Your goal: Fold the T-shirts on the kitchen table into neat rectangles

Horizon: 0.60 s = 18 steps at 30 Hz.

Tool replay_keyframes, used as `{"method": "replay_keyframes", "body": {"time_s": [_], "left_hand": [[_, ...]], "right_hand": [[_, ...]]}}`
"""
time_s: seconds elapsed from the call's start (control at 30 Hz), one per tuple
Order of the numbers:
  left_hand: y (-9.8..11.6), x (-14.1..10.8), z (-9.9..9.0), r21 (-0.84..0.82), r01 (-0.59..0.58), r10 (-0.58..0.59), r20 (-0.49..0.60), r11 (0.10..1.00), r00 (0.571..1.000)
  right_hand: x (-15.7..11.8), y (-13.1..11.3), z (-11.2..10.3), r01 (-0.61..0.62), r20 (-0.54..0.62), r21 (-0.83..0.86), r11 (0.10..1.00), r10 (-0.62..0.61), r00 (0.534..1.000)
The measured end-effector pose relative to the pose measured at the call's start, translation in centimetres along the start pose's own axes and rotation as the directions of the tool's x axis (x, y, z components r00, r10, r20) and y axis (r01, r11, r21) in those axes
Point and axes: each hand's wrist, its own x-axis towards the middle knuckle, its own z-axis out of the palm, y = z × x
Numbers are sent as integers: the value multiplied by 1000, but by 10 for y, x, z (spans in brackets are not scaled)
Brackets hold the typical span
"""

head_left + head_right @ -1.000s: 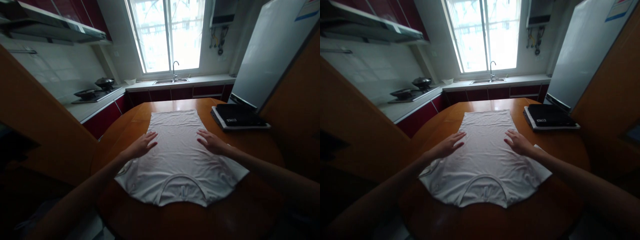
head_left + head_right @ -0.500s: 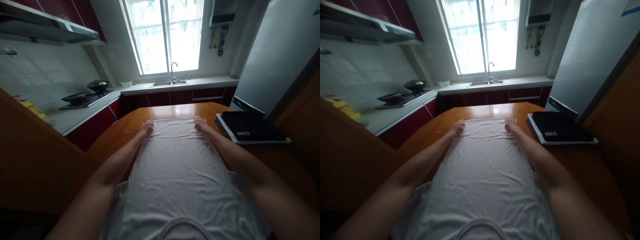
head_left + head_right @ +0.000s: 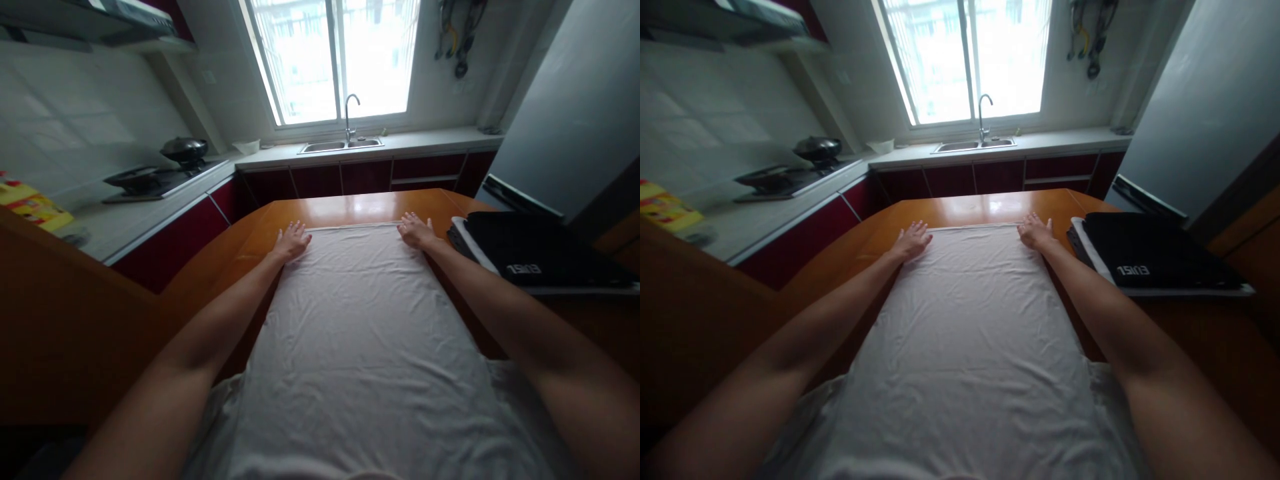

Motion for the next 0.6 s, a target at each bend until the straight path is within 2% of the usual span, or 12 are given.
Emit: {"method": "replay_keyframes", "body": {"time_s": [0.07, 0.13, 0.3, 0.4, 0.5, 0.6], "left_hand": [[14, 1, -2, -6, -52, 52, -2, 999, 999], [22, 2, -1, -14, -77, 77, 48, 997, 996], [12, 3, 4, -23, -38, 40, 100, 999, 994], [13, 4, 3, -22, -36, 38, 96, 999, 995], [36, 5, 4, -16, -127, 127, 30, 992, 991], [69, 9, 7, -53, -316, 316, -15, 947, 949]], "right_hand": [[4, -12, 1, 17, -31, 14, 1000, -17, 999], [6, -20, 6, 45, -3, 21, 999, -45, 999], [9, -17, 13, 28, 93, -9, 1000, -27, 995], [8, -19, 9, 29, 84, -29, 999, -26, 996], [1, -43, 8, 102, -18, -22, 994, -103, 995], [-10, -80, 14, 264, -26, 16, 964, -264, 964]]}}
